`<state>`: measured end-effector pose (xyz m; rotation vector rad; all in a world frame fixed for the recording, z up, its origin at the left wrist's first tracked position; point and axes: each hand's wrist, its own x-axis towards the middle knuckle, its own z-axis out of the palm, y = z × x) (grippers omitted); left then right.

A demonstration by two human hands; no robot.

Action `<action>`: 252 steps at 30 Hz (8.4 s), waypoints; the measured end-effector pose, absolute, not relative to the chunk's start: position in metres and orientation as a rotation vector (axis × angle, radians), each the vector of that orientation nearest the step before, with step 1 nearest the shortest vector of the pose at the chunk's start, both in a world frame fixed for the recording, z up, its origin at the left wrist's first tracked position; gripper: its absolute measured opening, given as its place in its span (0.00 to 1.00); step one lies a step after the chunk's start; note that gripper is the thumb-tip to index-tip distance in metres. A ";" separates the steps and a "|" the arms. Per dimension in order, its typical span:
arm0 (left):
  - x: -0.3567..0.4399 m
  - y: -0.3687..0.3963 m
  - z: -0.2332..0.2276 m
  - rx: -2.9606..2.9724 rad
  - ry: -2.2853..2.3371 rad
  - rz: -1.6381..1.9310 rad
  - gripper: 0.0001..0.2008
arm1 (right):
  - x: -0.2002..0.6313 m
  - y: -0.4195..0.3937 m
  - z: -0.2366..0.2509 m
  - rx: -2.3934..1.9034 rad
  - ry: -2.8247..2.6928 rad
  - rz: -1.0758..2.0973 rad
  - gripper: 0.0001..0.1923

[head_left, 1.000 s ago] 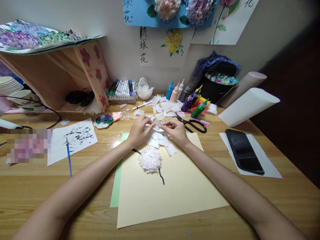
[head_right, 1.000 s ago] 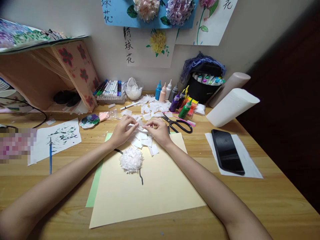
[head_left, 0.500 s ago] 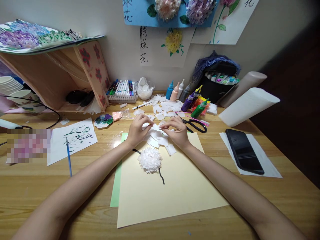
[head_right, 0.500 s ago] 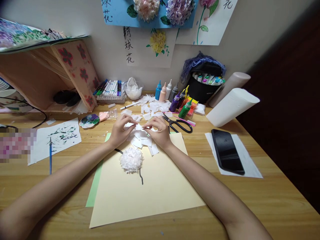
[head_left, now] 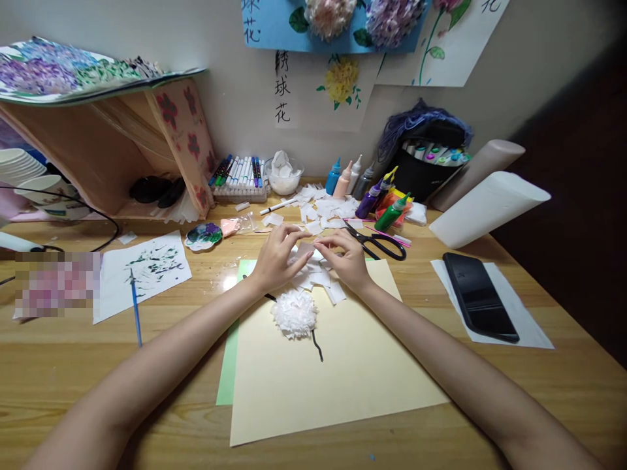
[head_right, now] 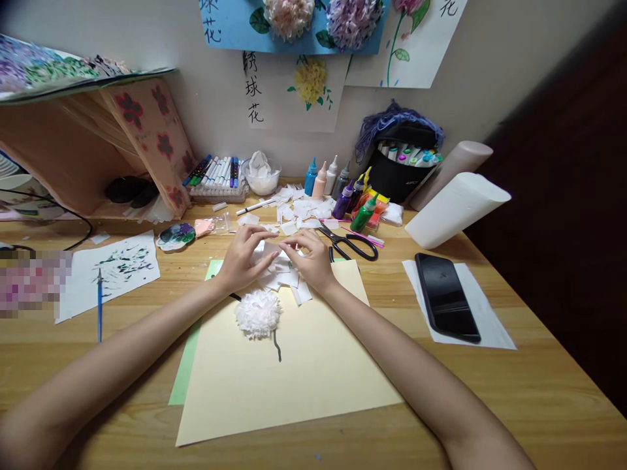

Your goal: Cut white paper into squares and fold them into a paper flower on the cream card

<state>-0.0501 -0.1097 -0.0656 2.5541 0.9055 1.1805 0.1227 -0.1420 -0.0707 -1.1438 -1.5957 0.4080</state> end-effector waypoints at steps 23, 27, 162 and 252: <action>-0.050 -0.109 -0.068 2.553 1.067 1.303 0.07 | 0.116 -0.139 -0.079 -1.119 -1.400 0.886 0.12; -0.050 -0.111 -0.068 2.604 1.088 1.247 0.06 | 0.116 -0.140 -0.077 -1.110 -1.433 0.886 0.12; -0.051 -0.104 -0.073 2.420 0.950 1.223 0.05 | 0.119 -0.137 -0.080 -1.157 -1.428 1.081 0.10; -0.053 -0.100 -0.071 2.084 1.288 1.212 0.05 | 0.122 -0.131 -0.082 -1.362 -1.370 0.664 0.07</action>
